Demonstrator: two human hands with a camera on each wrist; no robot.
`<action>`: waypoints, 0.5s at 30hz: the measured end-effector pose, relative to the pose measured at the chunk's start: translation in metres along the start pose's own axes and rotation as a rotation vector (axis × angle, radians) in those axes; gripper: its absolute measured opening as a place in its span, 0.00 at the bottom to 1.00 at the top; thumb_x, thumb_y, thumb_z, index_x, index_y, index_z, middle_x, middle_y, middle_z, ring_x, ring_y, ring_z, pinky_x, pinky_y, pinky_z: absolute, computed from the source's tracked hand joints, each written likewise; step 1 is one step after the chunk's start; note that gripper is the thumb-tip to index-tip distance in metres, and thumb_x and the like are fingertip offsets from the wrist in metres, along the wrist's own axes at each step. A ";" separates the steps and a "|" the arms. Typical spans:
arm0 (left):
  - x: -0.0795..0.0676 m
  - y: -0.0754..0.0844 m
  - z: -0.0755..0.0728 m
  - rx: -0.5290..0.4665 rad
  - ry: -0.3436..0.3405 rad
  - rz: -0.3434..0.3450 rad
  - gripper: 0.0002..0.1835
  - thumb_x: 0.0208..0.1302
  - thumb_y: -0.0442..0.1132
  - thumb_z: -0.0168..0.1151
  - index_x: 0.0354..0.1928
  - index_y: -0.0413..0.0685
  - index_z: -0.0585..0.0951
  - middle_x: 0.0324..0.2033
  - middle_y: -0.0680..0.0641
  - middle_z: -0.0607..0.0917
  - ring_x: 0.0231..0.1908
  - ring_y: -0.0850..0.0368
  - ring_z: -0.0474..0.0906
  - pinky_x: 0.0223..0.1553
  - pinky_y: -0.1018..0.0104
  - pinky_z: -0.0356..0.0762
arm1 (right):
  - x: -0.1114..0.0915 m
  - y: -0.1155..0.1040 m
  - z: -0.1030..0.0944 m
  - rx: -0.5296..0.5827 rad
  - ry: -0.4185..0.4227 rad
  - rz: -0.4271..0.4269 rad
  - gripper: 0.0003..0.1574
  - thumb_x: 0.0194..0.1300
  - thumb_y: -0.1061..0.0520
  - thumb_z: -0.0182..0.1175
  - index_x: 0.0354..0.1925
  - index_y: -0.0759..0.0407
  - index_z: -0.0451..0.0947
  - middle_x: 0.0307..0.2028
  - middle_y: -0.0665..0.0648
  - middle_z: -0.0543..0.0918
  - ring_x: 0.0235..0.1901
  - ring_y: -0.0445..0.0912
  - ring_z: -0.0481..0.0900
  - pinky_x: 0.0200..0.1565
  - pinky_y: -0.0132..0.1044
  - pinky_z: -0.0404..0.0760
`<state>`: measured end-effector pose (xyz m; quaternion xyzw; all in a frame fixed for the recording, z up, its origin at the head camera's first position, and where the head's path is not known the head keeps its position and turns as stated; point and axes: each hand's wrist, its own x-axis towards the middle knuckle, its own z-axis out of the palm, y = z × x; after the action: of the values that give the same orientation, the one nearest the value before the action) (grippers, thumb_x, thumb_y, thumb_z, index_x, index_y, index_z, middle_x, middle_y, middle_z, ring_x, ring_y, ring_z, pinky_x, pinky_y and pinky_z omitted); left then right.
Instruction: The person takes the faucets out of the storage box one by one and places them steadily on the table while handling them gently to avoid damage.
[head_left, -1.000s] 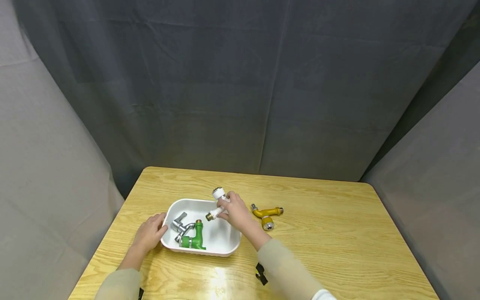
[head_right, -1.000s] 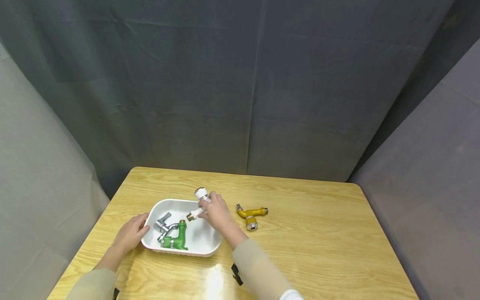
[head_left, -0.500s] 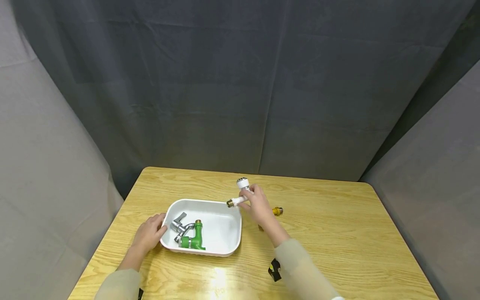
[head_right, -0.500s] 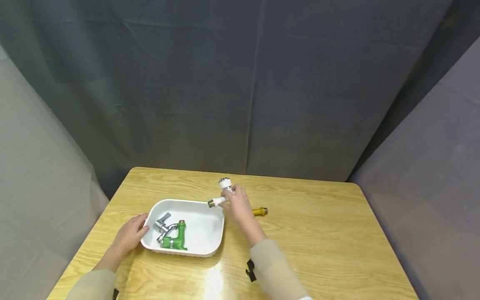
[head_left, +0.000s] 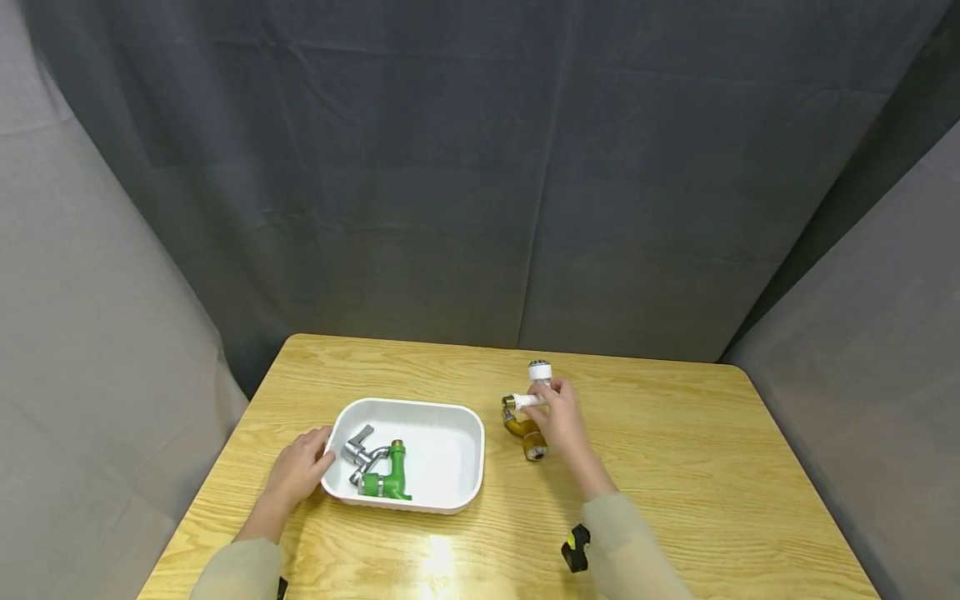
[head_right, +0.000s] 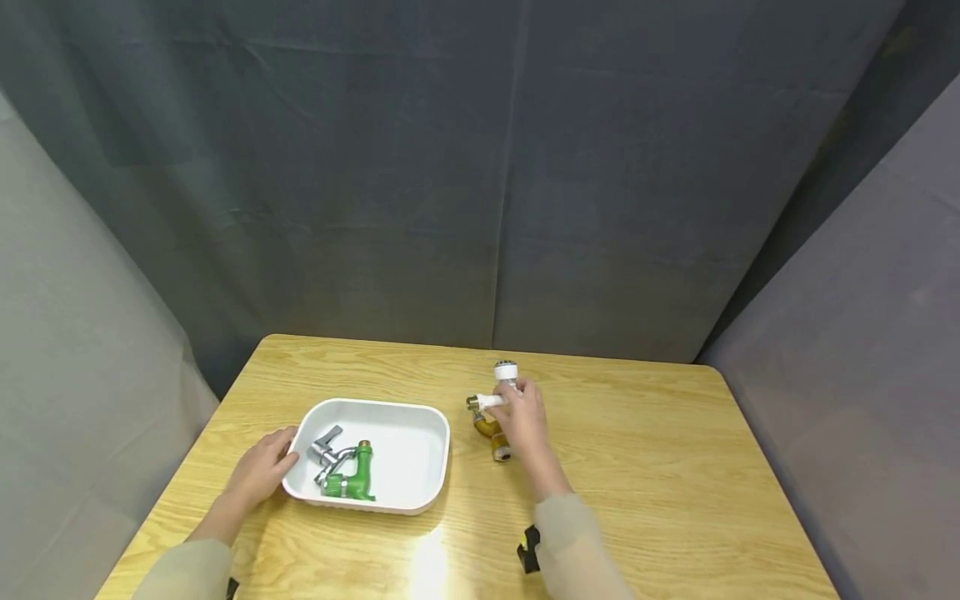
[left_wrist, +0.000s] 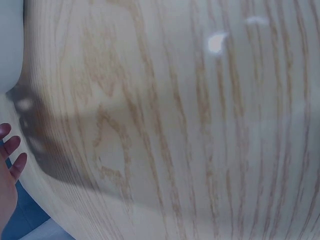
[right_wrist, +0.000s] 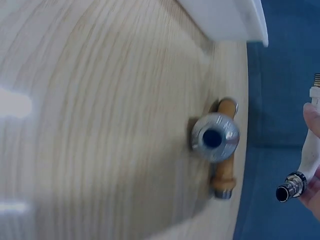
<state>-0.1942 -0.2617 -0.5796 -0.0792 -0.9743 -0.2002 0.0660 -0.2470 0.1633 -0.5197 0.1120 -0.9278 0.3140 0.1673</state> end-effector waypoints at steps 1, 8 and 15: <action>0.000 0.000 0.000 -0.001 -0.001 -0.002 0.22 0.60 0.42 0.52 0.56 0.41 0.72 0.43 0.42 0.79 0.45 0.43 0.75 0.46 0.47 0.71 | -0.001 0.004 -0.002 0.007 0.009 0.011 0.15 0.48 0.58 0.69 0.36 0.57 0.78 0.42 0.66 0.69 0.42 0.57 0.68 0.41 0.49 0.74; 0.000 -0.001 0.001 -0.004 -0.011 -0.011 0.22 0.61 0.42 0.51 0.57 0.42 0.72 0.45 0.42 0.79 0.46 0.43 0.74 0.46 0.46 0.71 | -0.012 0.030 -0.013 0.045 -0.011 0.180 0.15 0.52 0.57 0.66 0.39 0.60 0.77 0.46 0.68 0.65 0.47 0.58 0.65 0.48 0.52 0.71; 0.000 -0.001 0.001 0.000 -0.006 -0.011 0.22 0.61 0.42 0.51 0.56 0.42 0.72 0.45 0.42 0.79 0.46 0.43 0.75 0.46 0.46 0.71 | -0.027 0.053 -0.019 0.037 0.012 0.246 0.17 0.52 0.58 0.66 0.41 0.63 0.77 0.47 0.71 0.65 0.49 0.63 0.63 0.48 0.57 0.68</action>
<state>-0.1947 -0.2627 -0.5808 -0.0747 -0.9749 -0.2002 0.0622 -0.2340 0.2189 -0.5451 -0.0014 -0.9276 0.3499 0.1308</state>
